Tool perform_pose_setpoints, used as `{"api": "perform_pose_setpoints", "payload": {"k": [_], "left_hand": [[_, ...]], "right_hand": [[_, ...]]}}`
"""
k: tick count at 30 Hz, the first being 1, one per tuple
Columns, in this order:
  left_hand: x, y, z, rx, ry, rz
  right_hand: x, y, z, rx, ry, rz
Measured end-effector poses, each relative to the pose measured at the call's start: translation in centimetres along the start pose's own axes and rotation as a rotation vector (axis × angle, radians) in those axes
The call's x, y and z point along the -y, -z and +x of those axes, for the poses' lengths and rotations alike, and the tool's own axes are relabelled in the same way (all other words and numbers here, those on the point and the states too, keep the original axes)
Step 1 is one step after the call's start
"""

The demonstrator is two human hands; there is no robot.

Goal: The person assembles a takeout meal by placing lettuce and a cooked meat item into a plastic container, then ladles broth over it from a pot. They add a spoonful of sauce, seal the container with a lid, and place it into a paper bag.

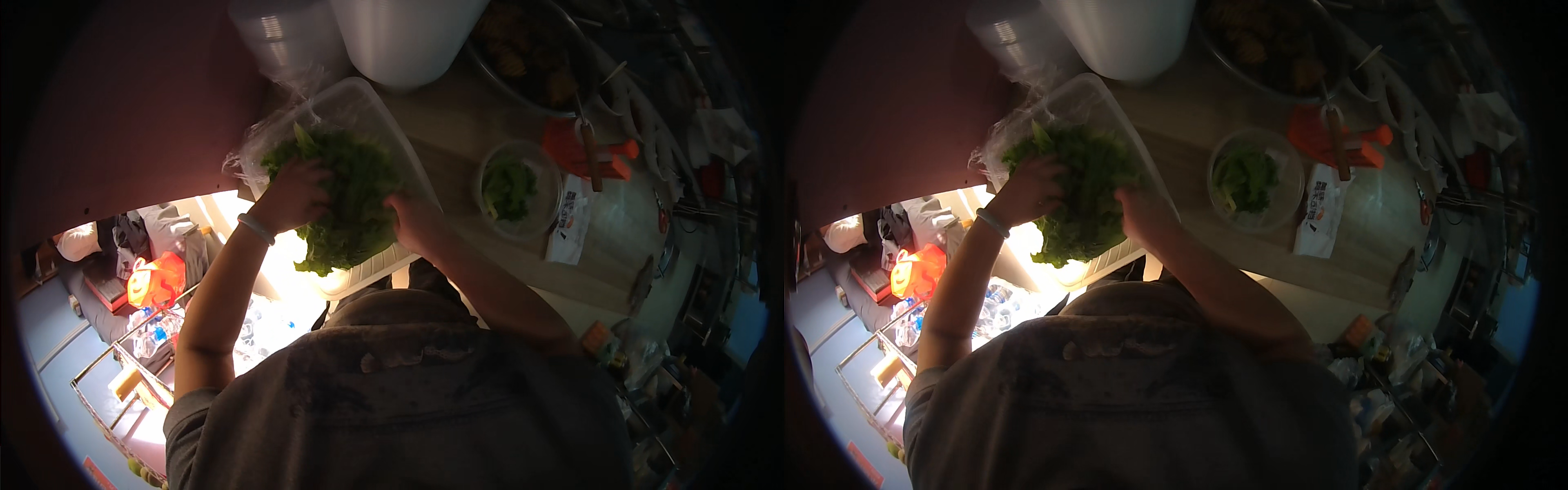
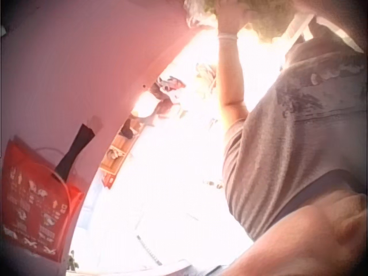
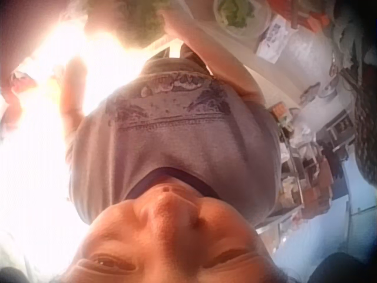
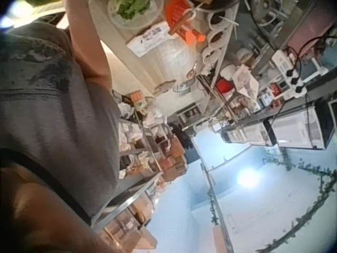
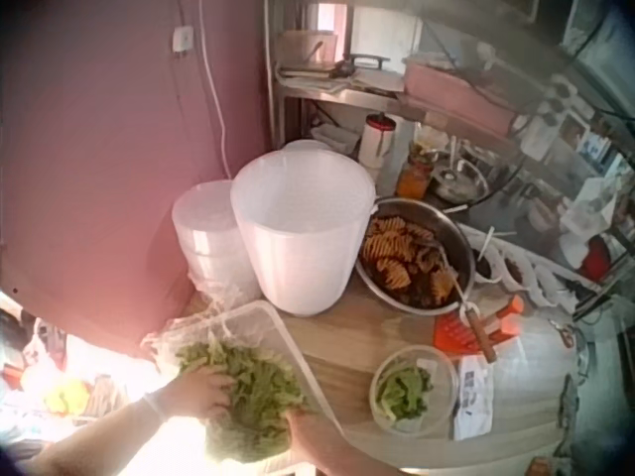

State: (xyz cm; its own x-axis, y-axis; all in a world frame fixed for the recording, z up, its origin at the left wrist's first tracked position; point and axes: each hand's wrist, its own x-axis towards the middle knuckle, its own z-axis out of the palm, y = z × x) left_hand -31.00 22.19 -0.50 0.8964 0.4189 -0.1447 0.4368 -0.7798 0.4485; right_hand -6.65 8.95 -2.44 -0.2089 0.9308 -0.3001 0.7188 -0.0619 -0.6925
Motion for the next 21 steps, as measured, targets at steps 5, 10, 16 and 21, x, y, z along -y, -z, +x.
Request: {"api": "perform_pose_setpoints", "payload": {"k": [5, 10, 16, 21], "left_hand": [[-0.9, -0.8, 0.5, -0.099, 0.1, 0.052], [-2.0, -1.8, 1.6, -0.108, 0.062, 0.123], [-1.2, -0.1, 0.6, -0.031, 0.223, 0.159], [-5.6, -2.4, 3.4, 0.02, 0.528, 0.347]], "right_hand": [[-0.9, -1.8, 0.3, -0.057, -0.042, -0.139], [-0.3, -1.9, 2.1, 0.026, -0.109, -0.267], [-1.3, 2.8, 0.4, 0.005, -0.219, 0.593], [-1.3, 4.7, -0.9, -0.069, -0.335, 1.351]]}}
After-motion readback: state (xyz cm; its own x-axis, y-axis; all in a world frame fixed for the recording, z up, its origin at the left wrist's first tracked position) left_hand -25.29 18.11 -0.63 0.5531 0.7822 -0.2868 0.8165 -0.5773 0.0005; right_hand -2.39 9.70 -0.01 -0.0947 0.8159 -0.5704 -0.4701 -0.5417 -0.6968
